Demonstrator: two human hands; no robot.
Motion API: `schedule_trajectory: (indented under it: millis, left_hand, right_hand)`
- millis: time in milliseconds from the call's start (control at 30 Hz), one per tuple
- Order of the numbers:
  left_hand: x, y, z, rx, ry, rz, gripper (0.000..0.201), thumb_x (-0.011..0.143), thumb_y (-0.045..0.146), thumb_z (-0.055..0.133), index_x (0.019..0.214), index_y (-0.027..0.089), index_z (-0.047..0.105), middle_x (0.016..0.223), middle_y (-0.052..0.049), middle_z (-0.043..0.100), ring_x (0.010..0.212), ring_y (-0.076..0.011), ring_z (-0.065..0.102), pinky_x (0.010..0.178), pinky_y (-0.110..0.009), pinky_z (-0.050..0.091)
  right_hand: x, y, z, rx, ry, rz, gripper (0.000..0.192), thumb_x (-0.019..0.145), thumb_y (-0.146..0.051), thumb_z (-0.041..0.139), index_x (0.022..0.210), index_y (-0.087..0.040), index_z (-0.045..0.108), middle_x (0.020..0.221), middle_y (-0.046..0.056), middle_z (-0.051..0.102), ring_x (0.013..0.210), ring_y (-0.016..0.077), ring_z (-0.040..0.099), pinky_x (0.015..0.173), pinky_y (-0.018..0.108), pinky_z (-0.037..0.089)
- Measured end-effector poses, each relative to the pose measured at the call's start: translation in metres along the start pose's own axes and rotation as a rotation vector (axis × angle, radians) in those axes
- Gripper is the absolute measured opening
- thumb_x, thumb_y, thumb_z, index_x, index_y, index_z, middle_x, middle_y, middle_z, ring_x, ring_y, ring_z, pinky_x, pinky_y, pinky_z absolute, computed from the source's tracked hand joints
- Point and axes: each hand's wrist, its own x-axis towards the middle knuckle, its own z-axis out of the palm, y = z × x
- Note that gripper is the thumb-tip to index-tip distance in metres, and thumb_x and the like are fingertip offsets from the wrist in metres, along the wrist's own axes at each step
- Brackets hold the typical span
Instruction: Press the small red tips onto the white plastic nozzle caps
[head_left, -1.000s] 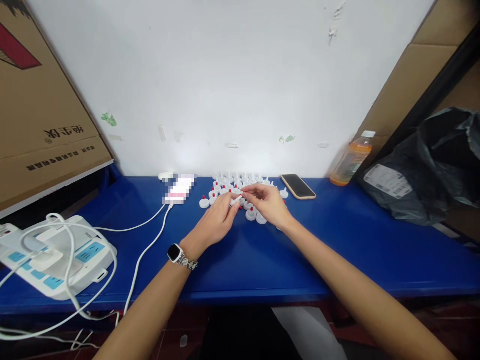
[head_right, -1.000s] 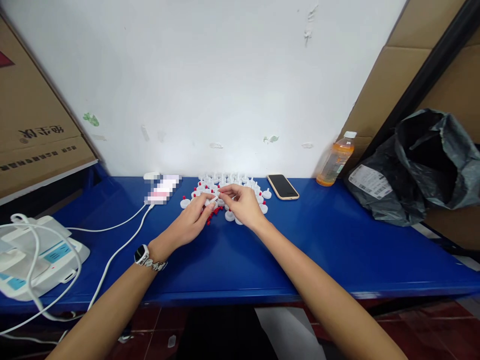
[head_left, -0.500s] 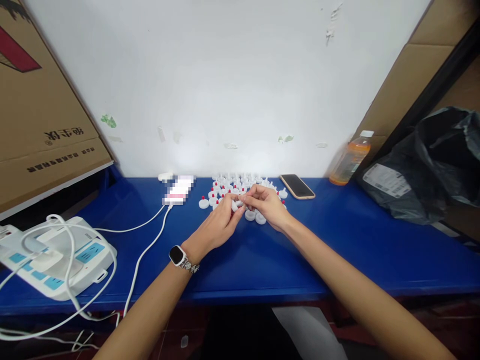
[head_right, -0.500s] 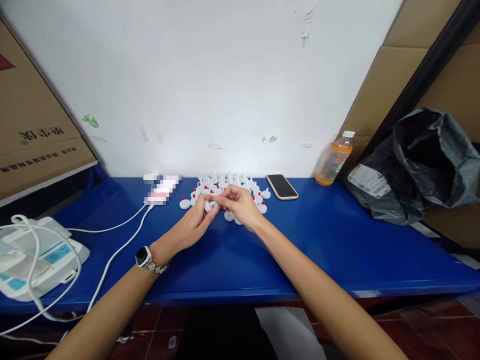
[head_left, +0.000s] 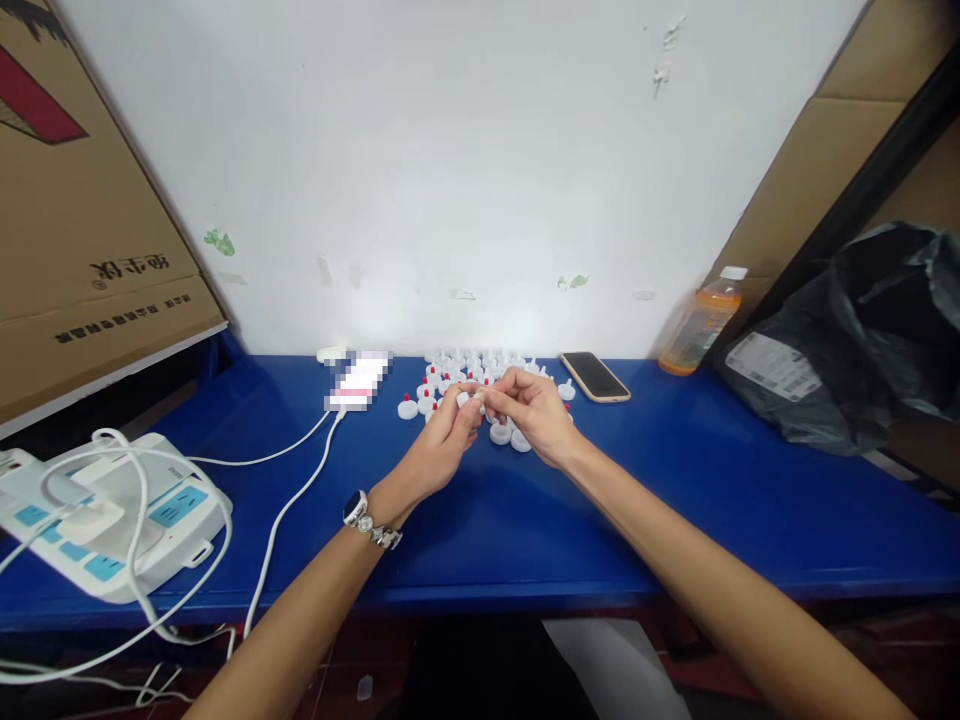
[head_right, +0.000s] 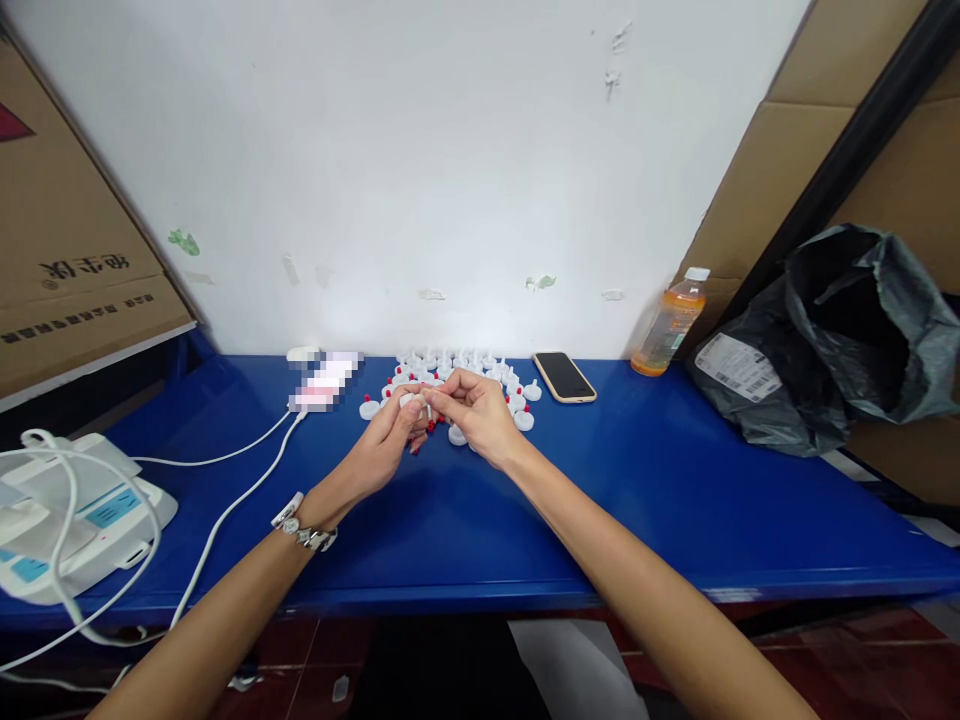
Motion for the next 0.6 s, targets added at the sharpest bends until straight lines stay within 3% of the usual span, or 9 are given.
schedule_trajectory:
  millis: [100,167,267,433,533,600]
  left_hand:
    - [0.0,0.002,-0.002,0.026,0.011,-0.024,0.057,0.1,0.061,0.028,0.139,0.022,0.042,0.074,0.001,0.05,0.062,-0.0137,0.048,0.061,-0.028,0.046]
    - [-0.001,0.005,-0.009,0.175,0.054,-0.032,0.059,0.101,0.061,0.027,0.145,0.024,0.04,0.09,-0.005,0.06,0.079,-0.018,0.059,0.074,-0.034,0.051]
    - [-0.001,0.01,-0.024,0.425,0.187,-0.052,0.061,0.101,0.061,0.024,0.145,0.024,0.041,0.106,-0.009,0.065,0.099,-0.0245,0.062,0.088,-0.041,0.048]
    - [0.003,0.013,-0.042,0.501,0.352,-0.034,0.058,0.103,0.057,0.018,0.11,0.02,0.062,0.096,-0.007,0.065,0.092,-0.0223,0.061,0.086,-0.037,0.045]
    - [0.005,0.013,-0.04,0.507,0.343,-0.02,0.055,0.103,0.056,0.022,0.099,0.019,0.063,0.093,-0.006,0.065,0.088,-0.0202,0.06,0.083,-0.034,0.045]
    - [0.005,0.013,-0.037,0.51,0.321,-0.022,0.054,0.103,0.054,0.023,0.097,0.019,0.064,0.092,-0.005,0.066,0.087,-0.0197,0.06,0.082,-0.034,0.044]
  right_hand:
    - [0.0,-0.003,0.001,-0.019,0.007,-0.021,0.047,0.065,-0.059,0.082,0.067,-0.021,0.056,0.059,-0.002,0.062,0.054,0.0115,0.053,0.054,0.027,0.043]
    - [0.001,-0.005,-0.002,-0.049,-0.001,-0.017,0.044,0.068,-0.056,0.082,0.069,-0.02,0.057,0.06,-0.001,0.063,0.055,0.012,0.055,0.056,0.027,0.044]
    - [-0.001,-0.005,-0.01,-0.17,-0.034,0.0,0.039,0.074,-0.053,0.078,0.073,-0.019,0.06,0.062,0.001,0.066,0.057,0.0134,0.058,0.058,0.028,0.045]
    - [-0.012,-0.002,-0.02,-0.577,-0.249,-0.013,0.023,0.088,-0.04,0.067,0.079,-0.019,0.07,0.066,0.001,0.066,0.058,0.0129,0.053,0.058,0.027,0.039]
    - [-0.017,0.0,-0.022,-0.836,-0.386,-0.12,0.016,0.09,-0.03,0.064,0.079,-0.02,0.07,0.071,0.0,0.066,0.069,0.0139,0.057,0.077,0.032,0.04]
    - [-0.018,0.0,-0.024,-0.992,-0.387,-0.19,0.013,0.09,-0.025,0.064,0.079,-0.02,0.069,0.073,-0.001,0.065,0.075,0.0149,0.059,0.086,0.036,0.036]
